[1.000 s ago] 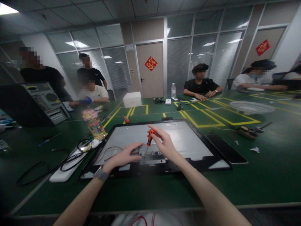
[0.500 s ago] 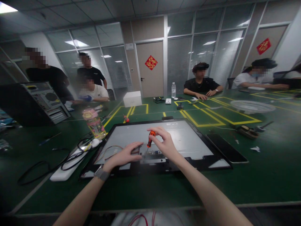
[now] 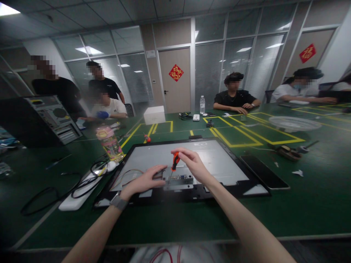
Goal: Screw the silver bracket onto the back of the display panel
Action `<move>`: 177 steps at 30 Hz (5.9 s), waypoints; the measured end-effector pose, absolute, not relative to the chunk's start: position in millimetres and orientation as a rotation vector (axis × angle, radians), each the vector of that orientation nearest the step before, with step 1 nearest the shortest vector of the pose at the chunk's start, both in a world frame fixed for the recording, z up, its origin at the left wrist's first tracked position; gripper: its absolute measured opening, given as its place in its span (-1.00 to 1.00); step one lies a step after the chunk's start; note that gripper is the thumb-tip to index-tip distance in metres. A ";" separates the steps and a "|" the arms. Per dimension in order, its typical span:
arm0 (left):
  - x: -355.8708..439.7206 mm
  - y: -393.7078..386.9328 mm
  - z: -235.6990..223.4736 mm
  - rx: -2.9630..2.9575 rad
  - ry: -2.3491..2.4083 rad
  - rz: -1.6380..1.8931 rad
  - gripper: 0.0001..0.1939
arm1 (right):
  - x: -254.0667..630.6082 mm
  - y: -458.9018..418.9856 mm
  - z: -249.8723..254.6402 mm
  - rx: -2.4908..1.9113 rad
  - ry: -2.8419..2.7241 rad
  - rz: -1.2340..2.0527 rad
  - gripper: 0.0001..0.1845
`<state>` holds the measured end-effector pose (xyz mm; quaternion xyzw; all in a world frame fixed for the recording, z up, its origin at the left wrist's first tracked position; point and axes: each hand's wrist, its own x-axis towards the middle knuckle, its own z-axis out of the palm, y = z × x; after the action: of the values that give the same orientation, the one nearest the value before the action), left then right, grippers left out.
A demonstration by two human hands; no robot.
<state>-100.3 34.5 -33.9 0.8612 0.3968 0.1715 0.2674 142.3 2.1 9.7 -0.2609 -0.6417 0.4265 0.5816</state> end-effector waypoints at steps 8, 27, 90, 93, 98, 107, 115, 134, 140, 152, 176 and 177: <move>-100.6 34.0 -33.3 2.330 1.073 0.454 -0.28 | 142.7 -1.9 14.1 -0.608 -1.489 1.090 -0.73; -100.1 33.2 -31.0 2.334 1.070 0.453 -0.28 | 141.7 1.2 12.9 -0.580 -1.487 1.012 -0.74; -98.9 31.6 -30.1 2.324 1.081 0.466 -0.28 | 142.0 -6.2 15.1 -0.768 -1.768 0.339 -0.66; -99.8 32.8 -32.2 2.318 1.079 0.467 -0.27 | 142.5 -6.6 14.8 -0.774 -1.749 0.428 -0.63; -100.5 34.0 -33.7 2.313 1.082 0.463 -0.27 | 142.0 -5.9 16.9 -0.831 -1.719 0.296 -0.73; -99.9 34.0 -33.5 2.311 1.088 0.472 -0.29 | 142.4 -6.6 17.3 -0.772 -1.680 0.475 -0.71; -100.0 33.6 -33.0 2.318 1.072 0.473 -0.27 | 144.2 -5.2 15.0 -0.716 -1.718 0.516 -0.65; -99.6 33.6 -32.4 2.322 1.069 0.463 -0.28 | 143.8 -6.3 17.0 -0.737 -1.690 0.443 -0.76; -100.5 35.1 -35.3 2.332 1.063 0.465 -0.27 | 143.8 -6.6 18.7 -0.707 -1.711 0.524 -0.70; -100.4 33.8 -32.6 2.321 1.081 0.458 -0.28 | 143.9 -5.6 18.2 -0.707 -1.674 0.560 -0.75; -99.3 33.5 -32.0 2.330 1.068 0.460 -0.29 | 143.2 -3.4 14.9 -0.748 -1.691 0.417 -0.72; -99.2 33.7 -32.2 2.332 1.070 0.460 -0.29 | 143.4 -3.6 15.4 -0.746 -1.698 0.422 -0.71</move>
<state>-99.2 33.7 -32.2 0.8628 0.3959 0.1703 0.2641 143.4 -3.6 15.4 -0.3193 -0.7266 0.1805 0.5809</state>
